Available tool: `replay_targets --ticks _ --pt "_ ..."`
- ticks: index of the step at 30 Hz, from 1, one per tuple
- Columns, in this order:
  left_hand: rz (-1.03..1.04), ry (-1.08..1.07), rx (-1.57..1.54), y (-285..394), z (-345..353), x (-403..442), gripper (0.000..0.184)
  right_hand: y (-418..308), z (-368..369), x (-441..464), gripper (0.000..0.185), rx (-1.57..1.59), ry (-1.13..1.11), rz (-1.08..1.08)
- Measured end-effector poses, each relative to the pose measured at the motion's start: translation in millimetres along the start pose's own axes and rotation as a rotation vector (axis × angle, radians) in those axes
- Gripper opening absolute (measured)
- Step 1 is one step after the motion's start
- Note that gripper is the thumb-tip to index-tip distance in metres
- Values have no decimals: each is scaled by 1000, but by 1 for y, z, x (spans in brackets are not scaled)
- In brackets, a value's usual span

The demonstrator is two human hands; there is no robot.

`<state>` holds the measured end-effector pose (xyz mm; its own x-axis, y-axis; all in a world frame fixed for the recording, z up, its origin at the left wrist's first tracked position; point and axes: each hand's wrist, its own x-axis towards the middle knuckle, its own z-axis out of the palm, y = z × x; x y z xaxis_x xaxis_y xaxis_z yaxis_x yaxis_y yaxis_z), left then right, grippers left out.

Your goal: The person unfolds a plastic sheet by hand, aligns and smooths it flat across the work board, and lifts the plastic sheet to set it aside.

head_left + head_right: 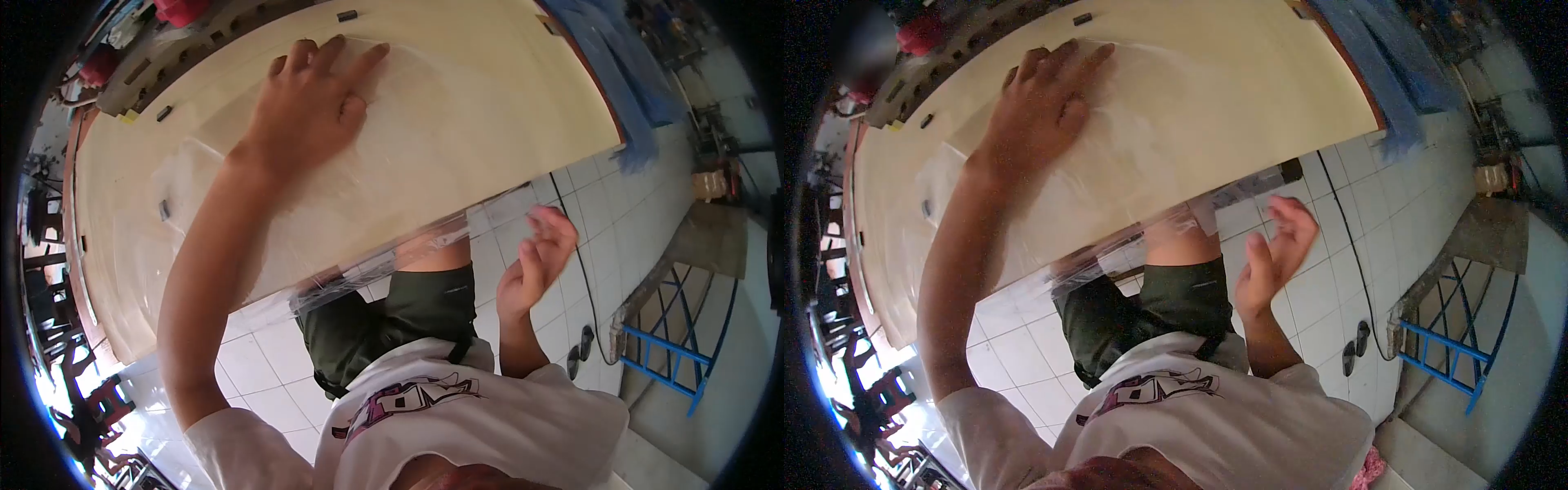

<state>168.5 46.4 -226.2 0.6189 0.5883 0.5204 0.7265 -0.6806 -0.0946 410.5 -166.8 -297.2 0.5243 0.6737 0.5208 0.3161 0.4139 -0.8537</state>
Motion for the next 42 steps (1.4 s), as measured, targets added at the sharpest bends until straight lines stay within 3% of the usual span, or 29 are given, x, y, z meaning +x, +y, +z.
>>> replay_targets --ticks 1,2,4,8,13,20,34,36,39,42 --pt "8 -4 21 0 0 0 55 -3 2 -5 50 76 -22 243" --pt "16 -9 41 0 0 -1 55 -3 -1 -6 50 67 -20 246" --pt "21 -7 26 -1 1 -1 55 1 -2 -3 44 648 -308 652" --pt "12 -35 0 -4 2 1 55 -3 6 0 43 755 -385 702" --pt "-13 -38 -2 -1 0 1 53 -10 16 3 27 555 -362 809" --pt "-91 -77 -107 4 -13 3 48 -14 24 -2 17 534 -189 815" --pt "-10 -105 -146 4 -17 12 49 2 19 -1 15 675 -306 656" --pt "-23 -189 -139 4 -18 12 56 6 19 -1 13 678 -337 574" --pt "-32 -185 -142 5 -18 10 57 2 22 0 26 555 -349 474" --pt "-35 -204 -139 5 -18 11 57 1 21 -2 27 533 -328 449"
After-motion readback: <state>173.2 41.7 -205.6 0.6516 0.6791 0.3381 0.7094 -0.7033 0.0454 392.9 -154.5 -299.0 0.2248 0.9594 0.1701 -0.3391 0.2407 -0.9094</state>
